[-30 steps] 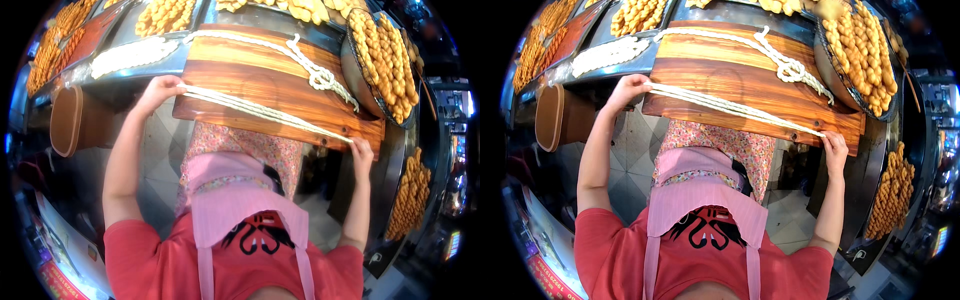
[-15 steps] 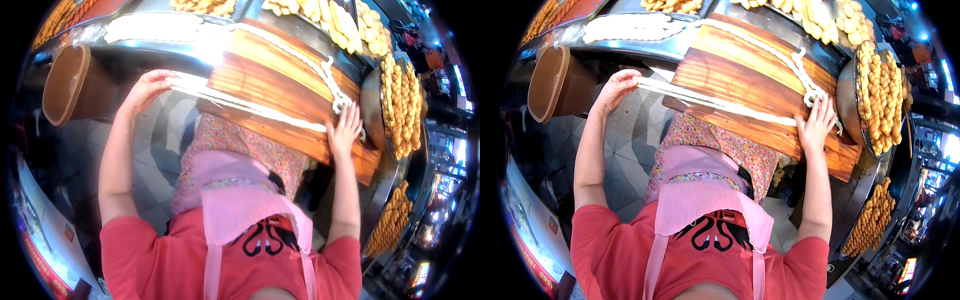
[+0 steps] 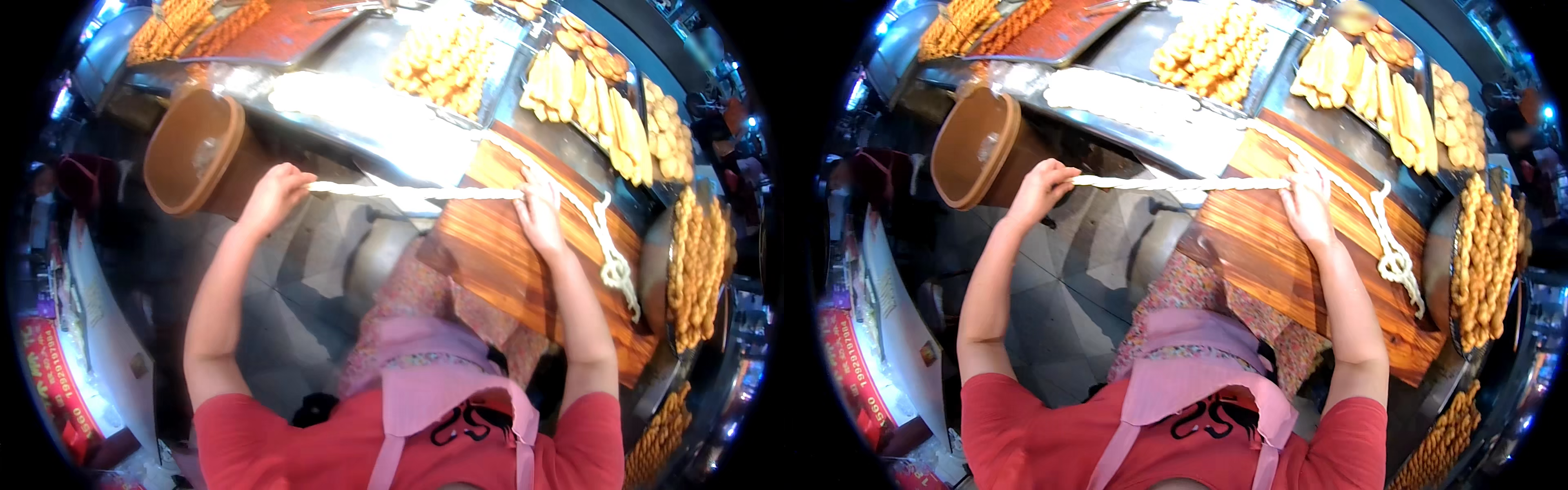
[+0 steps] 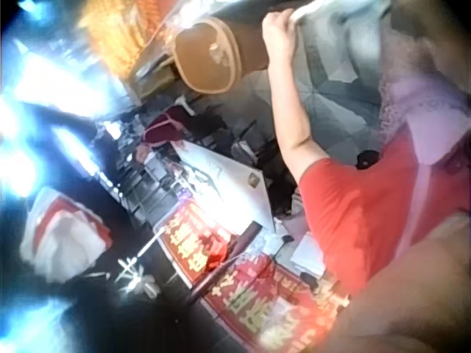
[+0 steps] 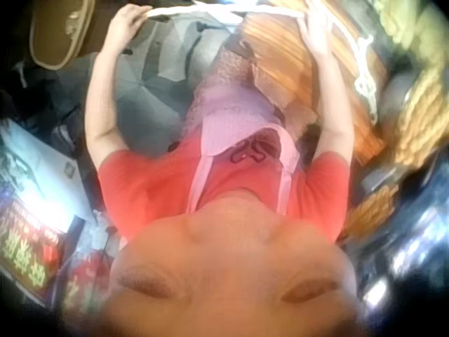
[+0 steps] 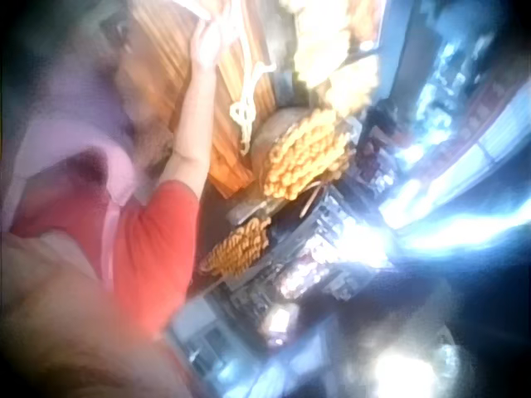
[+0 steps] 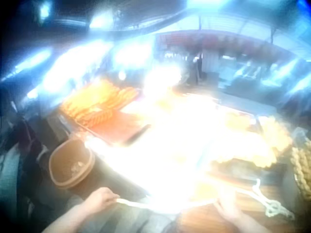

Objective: The person braids long strands of dough on a wooden board. They repeatedly stretch, twist, and interlace the strands to form braided ropes, placing the finished braids on the board.

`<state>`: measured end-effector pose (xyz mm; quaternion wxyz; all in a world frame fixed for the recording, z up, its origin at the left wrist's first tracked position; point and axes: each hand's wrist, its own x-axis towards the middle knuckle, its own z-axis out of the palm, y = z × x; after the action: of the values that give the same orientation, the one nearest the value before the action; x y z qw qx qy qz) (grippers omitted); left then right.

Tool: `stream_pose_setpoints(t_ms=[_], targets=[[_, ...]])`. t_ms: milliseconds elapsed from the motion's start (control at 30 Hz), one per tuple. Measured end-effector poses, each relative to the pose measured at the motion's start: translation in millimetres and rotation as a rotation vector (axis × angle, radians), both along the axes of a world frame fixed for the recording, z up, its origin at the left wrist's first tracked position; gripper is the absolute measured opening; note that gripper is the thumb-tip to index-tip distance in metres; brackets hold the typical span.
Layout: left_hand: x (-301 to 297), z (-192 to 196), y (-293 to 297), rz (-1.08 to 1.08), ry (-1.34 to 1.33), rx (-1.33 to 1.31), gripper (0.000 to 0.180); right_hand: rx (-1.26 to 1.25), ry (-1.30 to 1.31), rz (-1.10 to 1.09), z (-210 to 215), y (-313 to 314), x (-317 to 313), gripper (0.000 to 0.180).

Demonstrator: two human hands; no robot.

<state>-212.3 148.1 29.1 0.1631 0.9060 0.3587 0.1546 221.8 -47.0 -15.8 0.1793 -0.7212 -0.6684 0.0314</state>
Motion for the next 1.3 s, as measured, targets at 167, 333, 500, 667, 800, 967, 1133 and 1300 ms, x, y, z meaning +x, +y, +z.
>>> stream_pose_setpoints(t_ms=[167, 333, 500, 667, 800, 967, 1133, 1300], targets=[[1.8, 12.9, 54.3, 0.145, -0.021, 0.242, 0.016, 0.185, 0.37, 0.155, 18.0, 30.3, -36.1, 0.018], [8.8, 39.9, 145.4, 0.242, 0.018, 0.439, 0.011, 0.321, 0.301, 0.191, 37.5, 84.4, -70.3, 0.019], [-2.2, -14.6, 205.9, 0.353, 0.288, 0.512, 0.029, 0.424, -0.06, 0.153, 0.3, 140.1, -82.5, 0.03], [54.6, -68.4, 145.6, 0.24, 0.124, 0.432, 0.053, 0.253, -0.109, 0.115, -15.2, 115.1, -85.0, 0.04], [67.6, -77.3, 116.3, 0.252, 0.079, 0.411, 0.061, 0.321, -0.001, 0.145, -11.2, 113.5, -84.8, 0.036], [84.0, -71.2, 94.6, 0.221, -0.006, 0.39, 0.063, 0.199, 0.03, 0.178, -27.1, 122.5, -88.9, 0.034], [189.2, -29.6, 42.6, -0.175, -0.256, 0.149, 0.028, 0.237, 0.055, 0.267, -15.0, 106.2, -89.6, 0.029], [302.3, -17.4, 6.8, -0.415, -0.039, 0.551, 0.022, 0.273, 0.155, 0.341, -26.5, 13.7, -113.2, 0.024]])
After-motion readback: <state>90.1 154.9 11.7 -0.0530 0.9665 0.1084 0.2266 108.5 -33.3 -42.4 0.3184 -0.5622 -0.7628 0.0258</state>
